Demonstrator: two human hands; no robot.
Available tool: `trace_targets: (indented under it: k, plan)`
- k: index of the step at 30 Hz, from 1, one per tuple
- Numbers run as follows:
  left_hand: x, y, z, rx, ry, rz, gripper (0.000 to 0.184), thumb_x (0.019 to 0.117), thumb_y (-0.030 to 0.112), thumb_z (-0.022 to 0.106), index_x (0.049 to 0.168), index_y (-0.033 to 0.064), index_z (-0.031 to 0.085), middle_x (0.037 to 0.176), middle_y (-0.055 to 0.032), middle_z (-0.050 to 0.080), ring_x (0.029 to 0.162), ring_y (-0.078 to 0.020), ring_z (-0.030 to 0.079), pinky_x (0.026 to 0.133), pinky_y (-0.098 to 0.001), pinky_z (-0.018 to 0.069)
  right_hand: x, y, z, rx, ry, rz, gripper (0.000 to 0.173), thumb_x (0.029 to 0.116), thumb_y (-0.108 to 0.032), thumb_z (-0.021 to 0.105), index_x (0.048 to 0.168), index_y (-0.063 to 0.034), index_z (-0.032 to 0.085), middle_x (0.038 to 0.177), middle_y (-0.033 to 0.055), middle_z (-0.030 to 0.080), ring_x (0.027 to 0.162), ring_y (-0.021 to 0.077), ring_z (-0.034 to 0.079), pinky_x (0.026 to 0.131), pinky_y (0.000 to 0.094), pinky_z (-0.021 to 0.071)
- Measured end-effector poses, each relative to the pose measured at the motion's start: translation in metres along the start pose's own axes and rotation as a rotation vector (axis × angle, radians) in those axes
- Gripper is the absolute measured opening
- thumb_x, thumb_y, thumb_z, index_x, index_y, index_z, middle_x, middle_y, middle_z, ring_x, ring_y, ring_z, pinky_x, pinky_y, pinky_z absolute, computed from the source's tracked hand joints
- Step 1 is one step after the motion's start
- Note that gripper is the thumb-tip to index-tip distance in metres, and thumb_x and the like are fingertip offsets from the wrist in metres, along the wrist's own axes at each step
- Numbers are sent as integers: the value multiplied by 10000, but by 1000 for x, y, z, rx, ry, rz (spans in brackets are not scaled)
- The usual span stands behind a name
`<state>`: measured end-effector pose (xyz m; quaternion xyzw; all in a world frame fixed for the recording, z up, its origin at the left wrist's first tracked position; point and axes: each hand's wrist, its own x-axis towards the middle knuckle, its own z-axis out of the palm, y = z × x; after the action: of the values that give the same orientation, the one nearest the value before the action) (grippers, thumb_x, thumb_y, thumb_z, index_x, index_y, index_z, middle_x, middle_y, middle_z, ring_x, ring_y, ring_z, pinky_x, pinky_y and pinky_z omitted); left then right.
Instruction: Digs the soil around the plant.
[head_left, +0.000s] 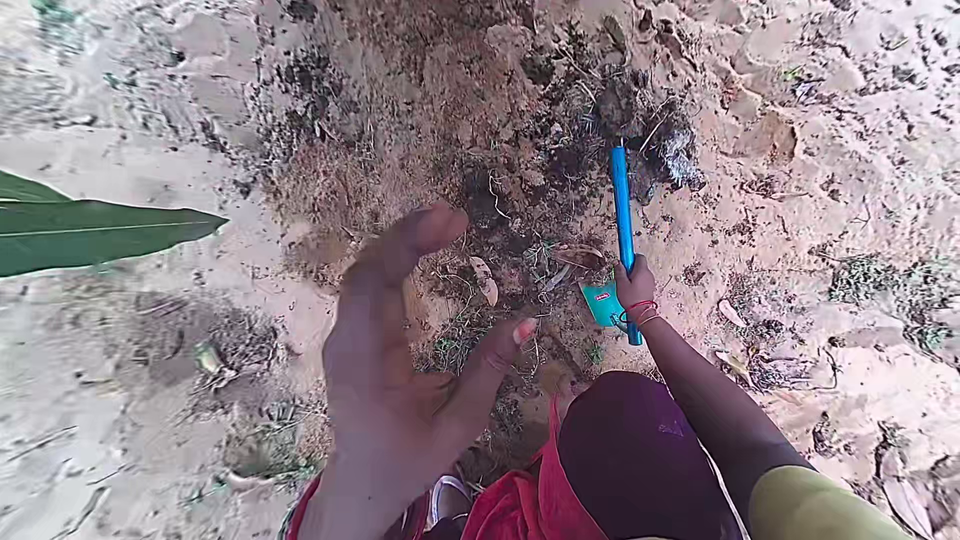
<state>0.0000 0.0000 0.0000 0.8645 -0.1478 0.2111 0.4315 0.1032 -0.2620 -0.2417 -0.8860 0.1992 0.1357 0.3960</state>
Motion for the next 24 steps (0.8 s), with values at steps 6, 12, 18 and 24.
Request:
trace_targets:
  k: [6, 12, 18, 24]
  plan:
    - [-37, -43, 19, 395, -152, -15, 418, 958, 309, 639, 1227, -10, 665, 1209, -219, 693, 1148, -393, 647, 992, -652, 396, -40, 17, -4, 0, 52, -81, 405, 1073, -188, 525, 1334, 121, 510, 985, 282, 677, 918, 404, 686, 875, 555, 520]
    - [-40, -57, 4, 302, -120, -171, 456, 955, 276, 638, 1267, -56, 632, 1248, -243, 672, 1209, -347, 622, 1032, -524, 461, -78, 43, -39, 28, 77, -112, 398, 1058, -188, 553, 1296, 130, 525, 889, 232, 654, 781, 318, 646, 772, 500, 519]
    - [-60, -43, 45, 366, -276, -11, 374, 973, 307, 596, 1198, 34, 716, 1185, -197, 713, 1136, -390, 675, 1001, -713, 378, -66, 22, -62, -70, -27, -51, 371, 1082, -220, 544, 1284, 91, 529, 895, 224, 631, 808, 330, 627, 801, 518, 496]
    - [-53, -48, 20, 410, -243, -2, 411, 1003, 334, 568, 1194, -4, 704, 1188, -212, 711, 1120, -395, 671, 1005, -653, 402, -65, 11, -53, -153, 1, -27, 408, 1084, -240, 540, 1325, 89, 520, 977, 273, 669, 924, 410, 675, 870, 577, 504]
